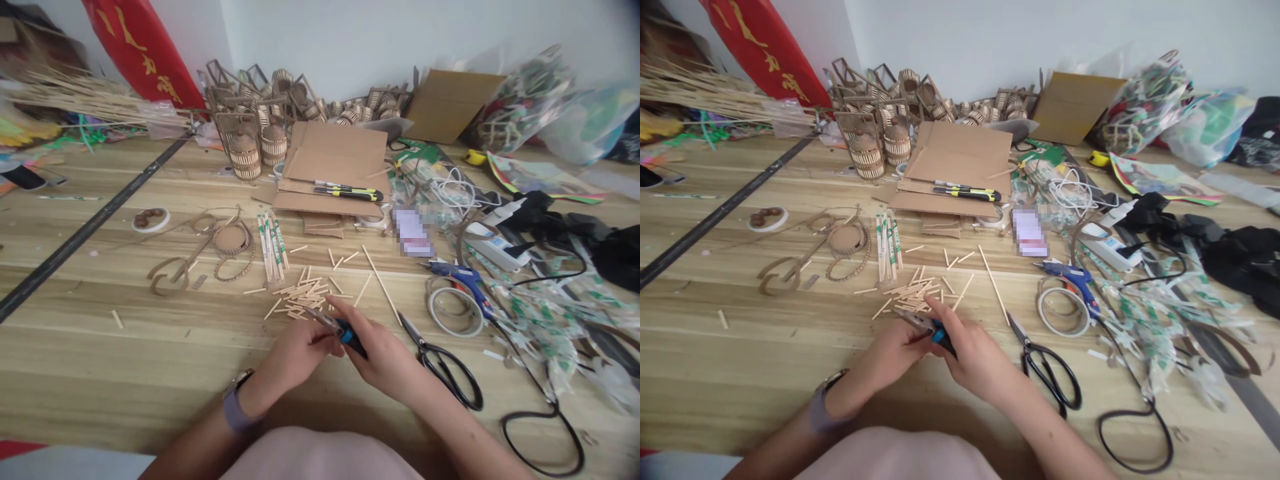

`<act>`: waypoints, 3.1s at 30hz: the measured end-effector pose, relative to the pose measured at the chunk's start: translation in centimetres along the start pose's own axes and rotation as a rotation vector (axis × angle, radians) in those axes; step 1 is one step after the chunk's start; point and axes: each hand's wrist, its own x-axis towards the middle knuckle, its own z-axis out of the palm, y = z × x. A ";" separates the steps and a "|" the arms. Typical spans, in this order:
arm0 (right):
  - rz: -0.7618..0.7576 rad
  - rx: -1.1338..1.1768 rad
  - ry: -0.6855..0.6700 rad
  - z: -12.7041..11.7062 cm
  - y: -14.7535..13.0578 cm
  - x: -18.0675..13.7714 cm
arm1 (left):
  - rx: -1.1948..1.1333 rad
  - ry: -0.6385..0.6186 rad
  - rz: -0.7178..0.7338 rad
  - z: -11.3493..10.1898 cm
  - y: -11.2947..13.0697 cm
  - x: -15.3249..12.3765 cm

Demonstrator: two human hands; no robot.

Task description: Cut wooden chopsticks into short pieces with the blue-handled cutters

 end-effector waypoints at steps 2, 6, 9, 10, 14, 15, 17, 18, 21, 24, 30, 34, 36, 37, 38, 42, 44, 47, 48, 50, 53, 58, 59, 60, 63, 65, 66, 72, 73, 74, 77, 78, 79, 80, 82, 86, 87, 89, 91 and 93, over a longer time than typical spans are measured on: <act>-0.045 0.005 0.088 0.2 0.2 0.1 | -0.011 0.016 -0.004 -0.1 -0.1 0.1; -0.073 -0.032 0.281 1.0 0.3 0.2 | -0.318 0.143 -0.051 -0.3 -0.4 0.5; -0.016 -0.037 0.309 1.8 0.4 0.2 | -0.624 0.168 -0.125 0.0 -0.7 0.8; -0.003 -0.037 0.312 2.1 0.5 0.2 | -0.682 0.159 -0.139 0.1 -0.8 0.9; 0.010 -0.054 0.372 2.7 0.9 0.2 | -0.725 0.129 -0.134 0.7 -0.7 0.8; 0.020 -0.058 0.392 2.8 1.0 0.2 | -0.717 0.126 -0.128 0.9 -0.5 0.8; 0.053 -0.054 0.417 3.0 1.2 0.3 | -0.694 0.129 -0.108 1.1 -0.3 0.7; 0.073 -0.045 0.419 3.0 1.3 0.3 | -0.682 0.130 -0.095 1.2 -0.2 0.6; 0.127 0.007 0.384 2.7 1.1 0.3 | -0.639 0.136 -0.068 1.2 0.0 0.5; 0.170 0.102 0.250 1.2 0.7 -0.2 | -0.579 0.135 -0.079 0.8 0.1 0.4; 0.430 0.291 -0.120 -3.1 0.3 -2.4 | -0.458 0.144 -0.120 -0.4 0.5 0.1; 0.522 0.466 -0.219 -4.3 0.6 -3.4 | -0.435 0.091 -0.146 -0.5 0.6 0.0; 0.543 0.557 -0.255 -4.4 0.8 -3.5 | -0.442 0.042 -0.176 -0.4 0.6 -0.1; 0.546 0.587 -0.276 -4.4 0.9 -3.5 | -0.447 0.016 -0.189 -0.3 0.6 -0.1; 0.544 0.604 -0.301 -4.3 0.9 -3.4 | -0.452 -0.010 -0.197 -0.3 0.6 -0.1; 0.541 0.626 -0.356 -4.2 0.8 -2.8 | -0.460 -0.102 -0.193 -0.2 0.5 -0.2; 0.539 0.644 -0.361 -4.1 0.6 -2.4 | -0.464 -0.139 -0.190 -0.2 0.4 -0.2; 0.539 0.662 -0.364 -4.1 0.3 -1.9 | -0.478 -0.184 -0.188 -0.2 0.3 -0.2; 0.545 0.664 -0.362 -4.1 0.1 -1.8 | -0.482 -0.196 -0.187 -0.1 0.3 -0.2; 0.561 0.672 -0.367 -4.1 0.0 -1.6 | -0.490 -0.209 -0.185 -0.1 0.2 -0.3; 0.574 0.692 -0.384 -4.1 -0.2 -1.4 | -0.500 -0.220 -0.185 -0.1 0.2 -0.3; 0.580 0.700 -0.380 -4.0 -0.4 -1.3 | -0.491 -0.227 -0.183 -0.2 0.2 -0.3; 0.580 0.700 -0.385 -4.0 -0.4 -1.3 | -0.493 -0.225 -0.189 -0.2 0.2 -0.3; 0.577 0.698 -0.392 -4.0 -0.4 -1.3 | -0.497 -0.224 -0.195 -0.1 0.2 -0.3; 0.546 0.649 -0.394 -3.9 -0.4 -1.3 | -0.499 -0.215 -0.203 -0.1 0.2 -0.3; 0.516 0.593 -0.379 -3.9 -0.4 -1.3 | -0.497 -0.214 -0.207 0.0 0.2 -0.3; 0.505 0.576 -0.376 -4.0 -0.4 -1.3 | -0.496 -0.215 -0.209 0.0 0.2 -0.3; 0.493 0.584 -0.421 -4.0 0.1 -1.3 | -0.489 -0.214 -0.223 -0.1 0.1 -0.2; 0.493 0.579 -0.422 -4.0 0.1 -1.4 | -0.486 -0.217 -0.223 -0.1 0.1 -0.2; 0.490 0.574 -0.424 -3.9 0.2 -1.4 | -0.485 -0.222 -0.221 -0.1 0.1 -0.2; 0.482 0.541 -0.426 -3.9 0.1 -1.4 | -0.483 -0.225 -0.215 0.0 0.2 -0.2; 0.477 0.526 -0.427 -3.9 0.1 -1.4 | -0.483 -0.223 -0.217 0.0 0.2 -0.2; 0.470 0.512 -0.427 -3.9 0.0 -1.4 | -0.483 -0.219 -0.218 0.0 0.2 -0.2; 0.462 0.501 -0.429 -3.9 0.0 -1.3 | -0.483 -0.216 -0.218 0.0 0.2 -0.2; 0.445 0.489 -0.436 -3.9 0.0 -1.2 | -0.481 -0.217 -0.212 -0.1 0.1 -0.2; 0.433 0.494 -0.436 -3.9 0.2 -1.2 | -0.482 -0.222 -0.195 -0.1 0.1 -0.1; 0.430 0.503 -0.433 -3.9 0.3 -1.2 | -0.483 -0.225 -0.190 -0.1 0.1 -0.1; 0.421 0.527 -0.432 -3.8 0.4 -1.3 | -0.484 -0.232 -0.180 -0.1 0.2 -0.1; 0.413 0.537 -0.430 -3.9 0.4 -1.3 | -0.481 -0.232 -0.181 -0.1 0.1 -0.1; 0.398 0.506 -0.430 -3.9 0.3 -1.3 | -0.477 -0.225 -0.190 -0.1 0.1 -0.1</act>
